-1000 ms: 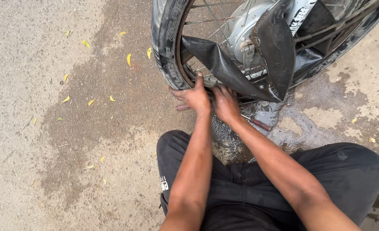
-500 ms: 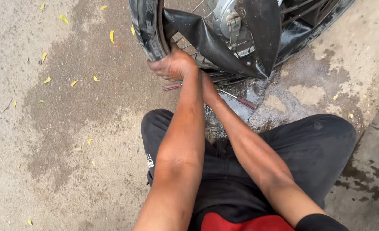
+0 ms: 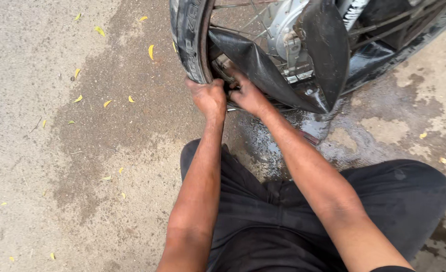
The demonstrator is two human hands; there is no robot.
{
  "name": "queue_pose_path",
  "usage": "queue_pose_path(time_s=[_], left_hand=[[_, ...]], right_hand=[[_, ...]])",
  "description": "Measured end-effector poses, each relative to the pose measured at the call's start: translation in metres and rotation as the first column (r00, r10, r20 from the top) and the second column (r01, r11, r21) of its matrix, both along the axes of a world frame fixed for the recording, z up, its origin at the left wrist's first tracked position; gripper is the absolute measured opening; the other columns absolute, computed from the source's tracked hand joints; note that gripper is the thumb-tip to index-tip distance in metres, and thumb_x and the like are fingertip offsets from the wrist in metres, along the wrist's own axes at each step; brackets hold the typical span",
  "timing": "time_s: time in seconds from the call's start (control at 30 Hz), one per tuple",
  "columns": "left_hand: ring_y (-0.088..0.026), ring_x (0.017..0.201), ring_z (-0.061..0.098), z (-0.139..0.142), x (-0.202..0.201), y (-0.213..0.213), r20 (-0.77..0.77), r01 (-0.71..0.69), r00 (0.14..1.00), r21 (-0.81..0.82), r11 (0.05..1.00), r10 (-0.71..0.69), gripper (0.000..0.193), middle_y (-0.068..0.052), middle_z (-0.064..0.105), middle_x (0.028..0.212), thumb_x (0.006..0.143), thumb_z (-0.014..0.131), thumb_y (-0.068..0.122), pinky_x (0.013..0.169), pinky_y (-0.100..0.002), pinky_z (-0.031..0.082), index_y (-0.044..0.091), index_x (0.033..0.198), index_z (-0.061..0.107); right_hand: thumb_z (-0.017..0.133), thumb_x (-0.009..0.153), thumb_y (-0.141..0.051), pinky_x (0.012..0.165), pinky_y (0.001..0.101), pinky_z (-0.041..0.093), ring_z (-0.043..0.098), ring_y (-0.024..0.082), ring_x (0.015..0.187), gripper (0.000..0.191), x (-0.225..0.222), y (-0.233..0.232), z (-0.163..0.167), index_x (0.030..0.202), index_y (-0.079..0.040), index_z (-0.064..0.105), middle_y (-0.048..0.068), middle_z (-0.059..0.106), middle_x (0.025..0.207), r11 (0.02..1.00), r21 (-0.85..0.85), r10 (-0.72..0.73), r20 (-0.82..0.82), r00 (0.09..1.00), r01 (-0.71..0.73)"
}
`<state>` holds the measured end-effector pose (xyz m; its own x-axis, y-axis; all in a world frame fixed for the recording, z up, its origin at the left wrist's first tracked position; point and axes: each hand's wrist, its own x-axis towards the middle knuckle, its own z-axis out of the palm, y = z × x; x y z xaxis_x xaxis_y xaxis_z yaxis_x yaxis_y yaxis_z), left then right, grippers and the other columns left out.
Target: The person removes the inner tube from a motorcycle tire, then uses a tire lever to pry the tire bead off the rim and remove the tire from the wheel. The person works on the front wheel of a motorcycle on a concrete surface.
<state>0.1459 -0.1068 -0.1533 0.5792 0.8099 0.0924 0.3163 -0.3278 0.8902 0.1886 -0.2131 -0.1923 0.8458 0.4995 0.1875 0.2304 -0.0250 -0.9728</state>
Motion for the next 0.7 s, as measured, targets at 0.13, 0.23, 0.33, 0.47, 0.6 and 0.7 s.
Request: queue_pose_path(time_s=[0.13,0.23,0.33,0.47,0.6,0.7], left_hand=[[-0.04,0.107,0.068,-0.003,0.002,0.007,-0.008,0.043,0.999,-0.029,0.999,-0.043,0.093,-0.028,0.067,0.118,0.066,0.072,0.013,0.098,-0.043,0.05,-0.004,0.147,0.031],[-0.039,0.106,0.069,-0.005,0.005,0.013,-0.006,0.075,0.997,-0.055,0.996,-0.075,0.092,-0.028,0.067,0.117,0.065,0.072,0.013,0.097,-0.043,0.052,-0.005,0.147,0.032],[-0.039,0.1,0.07,-0.012,0.009,0.021,-0.062,0.06,0.996,-0.155,0.986,-0.07,0.093,-0.027,0.067,0.114,0.064,0.068,0.012,0.091,-0.043,0.056,-0.003,0.148,0.03],[-0.049,0.09,0.073,-0.021,0.013,0.035,-0.134,0.047,0.986,-0.346,0.937,-0.099,0.11,-0.029,0.063,0.12,0.066,0.066,0.011,0.075,-0.054,0.062,-0.003,0.16,0.012],[-0.04,0.111,0.064,-0.023,0.013,0.043,0.016,0.179,0.984,-0.064,0.982,-0.178,0.096,-0.029,0.063,0.122,0.061,0.07,0.01,0.103,-0.044,0.048,-0.01,0.146,0.03],[-0.04,0.11,0.063,-0.021,0.009,0.041,-0.075,0.133,0.988,-0.074,0.988,-0.139,0.093,-0.028,0.063,0.12,0.062,0.072,0.012,0.102,-0.044,0.047,-0.01,0.143,0.033]], right_hand=[[0.075,0.095,-0.015,0.122,0.0449,0.028,0.036,0.039,0.15,0.076,0.033,0.012,-0.015,0.156,0.008,0.036,0.029,0.039,0.16,1.0,-0.013,-0.01,0.105,0.994,0.012],[0.077,0.088,-0.018,0.116,0.0457,0.034,0.044,0.042,0.141,0.072,0.044,0.023,-0.026,0.147,0.008,0.046,0.031,0.048,0.149,0.969,-0.234,-0.045,0.153,0.987,0.08],[0.076,0.086,-0.023,0.108,0.0471,0.043,0.054,0.044,0.129,0.06,0.044,0.037,-0.035,0.135,0.006,0.055,0.031,0.057,0.136,0.86,-0.505,-0.042,0.068,0.997,0.07],[0.064,0.101,-0.014,0.107,0.0503,0.051,0.066,0.042,0.118,0.031,0.046,0.057,-0.041,0.129,0.0,0.065,0.026,0.068,0.126,0.619,-0.747,-0.021,0.291,0.957,0.241],[0.072,0.082,-0.02,0.102,0.0498,0.05,0.065,0.044,0.114,0.04,0.045,0.062,-0.032,0.118,-0.002,0.068,0.028,0.068,0.117,0.695,-0.594,-0.077,0.498,0.863,0.405],[0.074,0.083,-0.026,0.09,0.0502,0.052,0.066,0.044,0.104,0.052,0.029,0.052,-0.031,0.123,0.005,0.063,0.029,0.067,0.114,0.83,-0.458,-0.172,0.333,0.927,0.319]])
